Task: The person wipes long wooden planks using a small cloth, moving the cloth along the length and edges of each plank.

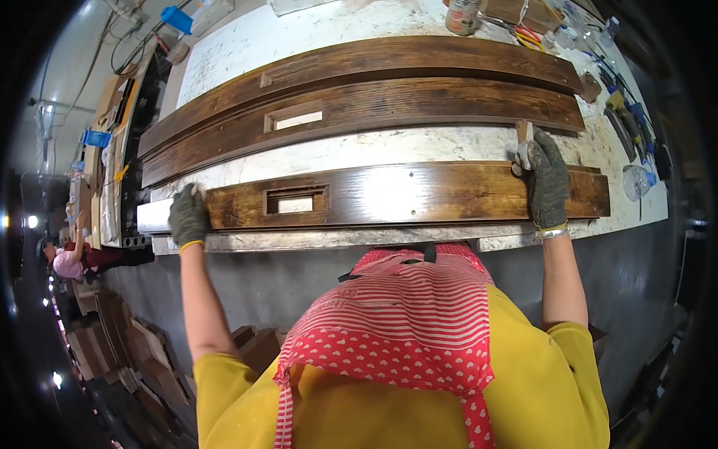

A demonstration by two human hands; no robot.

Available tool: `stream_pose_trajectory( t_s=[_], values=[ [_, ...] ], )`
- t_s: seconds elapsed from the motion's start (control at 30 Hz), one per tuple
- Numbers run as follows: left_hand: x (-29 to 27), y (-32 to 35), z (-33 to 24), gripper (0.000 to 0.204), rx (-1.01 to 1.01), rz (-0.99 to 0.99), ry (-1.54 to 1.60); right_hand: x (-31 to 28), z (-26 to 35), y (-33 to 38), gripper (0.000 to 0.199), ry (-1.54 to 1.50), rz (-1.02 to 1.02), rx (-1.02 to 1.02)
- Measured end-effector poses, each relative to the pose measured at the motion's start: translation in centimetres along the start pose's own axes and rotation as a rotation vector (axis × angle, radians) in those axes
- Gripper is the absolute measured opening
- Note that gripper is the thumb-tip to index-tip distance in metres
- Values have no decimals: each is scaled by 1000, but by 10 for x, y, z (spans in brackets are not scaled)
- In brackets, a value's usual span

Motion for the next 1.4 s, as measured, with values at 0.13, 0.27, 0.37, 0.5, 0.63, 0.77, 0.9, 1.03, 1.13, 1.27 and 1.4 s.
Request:
stream_pose_trajectory(
  t_s=[0.13, 0.27, 0.37, 0.5, 0.63, 0.77, 0.9, 1.03, 1.13, 1.27, 1.4],
  values=[
    [-31, -20, -31, 30, 75, 13, 180, -5, -6, -1, 40, 53, -22, 13],
    [-47, 0, -250, 26, 725, 39, 128, -9, -6, -6, 41, 265, -56, -17],
    [-53, -9, -234, 19, 582, -3, 133, -13, -9, -3, 46, 191, 40, -12],
    [-69, -22, -171, 17, 380, 182, -5, -36, -29, -15, 44, 125, 47, 42],
    [-77, 8, -237, 21, 539, 154, 131, -15, -14, -6, 44, 159, 16, -34],
    [-55, 12, -179, 28, 397, 33, 229, -12, -17, -7, 46, 187, 24, -25],
    [-41, -2, -95, 33, 269, 196, 71, -37, -22, -28, 44, 99, -39, -44],
    [-24, 3, -7, 29, 184, 81, 41, -70, -31, -51, 42, 24, -210, 26],
    [-1, -3, 60, 27, 117, 165, -11, -85, -34, -58, 42, 83, -307, -5],
    [24, -4, 203, 26, -138, 164, -1, -89, -28, -58, 47, 219, -374, -132],
    [31, 3, 285, 31, -260, 98, -21, -81, -20, -65, 47, 586, -394, -182]
  ],
)
Point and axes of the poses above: each hand's wrist, its own y-axis away from the middle knuckle, its own x-axis out of the palm, z = x × y, the point moved 7 cm from there along -y, towards the middle knuckle, and after that the axes turned 15 degrees about x, right-handed, at the moved point
